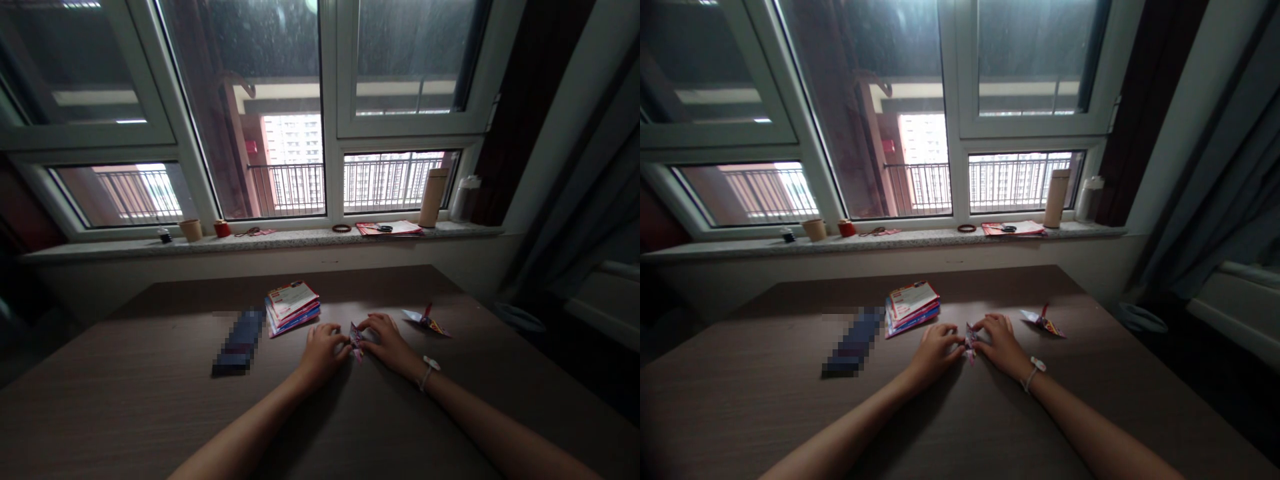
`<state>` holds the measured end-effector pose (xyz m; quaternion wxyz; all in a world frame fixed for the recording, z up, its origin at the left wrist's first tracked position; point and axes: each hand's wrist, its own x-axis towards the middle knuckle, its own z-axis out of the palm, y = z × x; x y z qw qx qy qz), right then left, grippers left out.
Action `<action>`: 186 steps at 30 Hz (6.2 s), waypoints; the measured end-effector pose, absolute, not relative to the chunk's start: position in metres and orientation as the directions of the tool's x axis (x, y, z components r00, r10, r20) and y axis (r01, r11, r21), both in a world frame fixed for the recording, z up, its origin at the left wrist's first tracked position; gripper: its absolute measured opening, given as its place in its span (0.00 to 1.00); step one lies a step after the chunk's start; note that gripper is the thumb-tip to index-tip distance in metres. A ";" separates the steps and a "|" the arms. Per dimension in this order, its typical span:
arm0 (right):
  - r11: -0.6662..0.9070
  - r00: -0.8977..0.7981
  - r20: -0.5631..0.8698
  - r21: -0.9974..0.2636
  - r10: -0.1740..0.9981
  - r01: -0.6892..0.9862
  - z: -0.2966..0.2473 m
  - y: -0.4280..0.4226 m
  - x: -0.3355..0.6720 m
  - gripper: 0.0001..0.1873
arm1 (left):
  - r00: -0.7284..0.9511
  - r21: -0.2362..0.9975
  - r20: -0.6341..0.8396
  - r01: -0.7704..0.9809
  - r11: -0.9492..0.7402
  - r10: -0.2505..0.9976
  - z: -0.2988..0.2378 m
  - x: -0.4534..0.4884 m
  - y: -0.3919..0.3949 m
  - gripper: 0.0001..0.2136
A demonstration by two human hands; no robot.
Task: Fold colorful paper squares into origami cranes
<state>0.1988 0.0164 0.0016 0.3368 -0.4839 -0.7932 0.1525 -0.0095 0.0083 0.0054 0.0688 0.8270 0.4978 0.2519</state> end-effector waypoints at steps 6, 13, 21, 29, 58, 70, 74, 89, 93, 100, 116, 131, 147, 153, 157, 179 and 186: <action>0.487 -0.298 0.390 -0.612 0.871 0.623 0.005 0.016 0.198 0.12 | 0.330 0.446 0.331 0.771 -0.454 0.884 0.007 -0.006 0.011 0.12; 0.502 -0.311 0.394 -0.641 0.865 0.581 0.005 0.020 0.194 0.23 | 0.303 0.523 0.339 0.727 -0.446 0.891 0.009 -0.003 0.012 0.12; 0.479 -0.303 0.372 -0.636 0.877 0.605 0.002 0.024 0.193 0.12 | 0.301 0.545 0.327 0.714 -0.439 0.896 0.012 -0.003 0.012 0.09; 0.429 -0.261 0.343 -0.656 0.902 0.621 0.003 0.024 0.192 0.08 | 0.295 0.543 0.292 0.732 -0.411 0.910 0.013 -0.002 0.013 0.06; 0.595 -0.370 0.476 -0.524 0.798 0.609 0.007 0.011 0.189 0.06 | 0.344 0.549 0.330 0.688 -0.475 0.879 0.009 -0.009 0.014 0.06; 0.593 -0.402 0.438 -0.526 0.804 0.610 0.003 0.015 0.198 0.06 | 0.367 0.485 0.362 0.711 -0.509 0.857 0.003 -0.010 0.014 0.06; 0.669 -0.499 0.447 -0.471 0.743 0.574 0.008 0.014 0.200 0.07 | 0.381 0.441 0.385 0.724 -0.530 0.841 -0.001 -0.012 0.015 0.05; 0.704 -0.570 0.419 -0.341 0.707 0.623 0.017 0.013 0.203 0.15 | 0.444 0.332 0.433 0.731 -0.597 0.785 0.006 -0.009 0.009 0.05; 0.696 -0.563 0.412 -0.376 0.717 0.611 0.018 0.013 0.204 0.13 | 0.449 0.322 0.447 0.726 -0.608 0.774 0.006 -0.009 0.008 0.06; 0.674 -0.561 0.374 -0.420 0.739 0.608 0.023 0.009 0.206 0.08 | 0.457 0.342 0.421 0.720 -0.604 0.784 0.006 -0.012 0.010 0.05; 0.609 -0.494 0.356 -0.465 0.793 0.642 0.015 0.011 0.202 0.05 | 0.449 0.443 0.349 0.694 -0.567 0.822 0.008 -0.013 0.009 0.08; 0.607 -0.475 0.380 -0.464 0.794 0.645 0.013 0.009 0.199 0.05 | 0.386 0.531 0.319 0.684 -0.500 0.866 0.014 -0.014 0.008 0.05; 0.604 -0.472 0.378 -0.462 0.796 0.650 0.009 0.011 0.199 0.05 | 0.403 0.480 0.336 0.705 -0.523 0.851 0.012 -0.012 0.010 0.06; 0.610 -0.480 0.377 -0.451 0.792 0.652 0.008 0.012 0.200 0.06 | 0.398 0.479 0.329 0.712 -0.514 0.856 0.011 -0.011 0.010 0.06; 0.610 -0.476 0.382 -0.455 0.792 0.649 0.010 0.011 0.199 0.05 | 0.396 0.470 0.342 0.714 -0.520 0.852 0.010 -0.011 0.009 0.05; 0.607 -0.472 0.383 -0.463 0.794 0.646 0.012 0.009 0.198 0.08 | 0.419 0.405 0.348 0.740 -0.538 0.839 0.009 -0.010 0.009 0.05; 0.633 -0.519 0.367 -0.362 0.772 0.684 0.016 0.010 0.200 0.06 | 0.416 0.360 0.307 0.782 -0.509 0.856 0.007 -0.009 0.009 0.06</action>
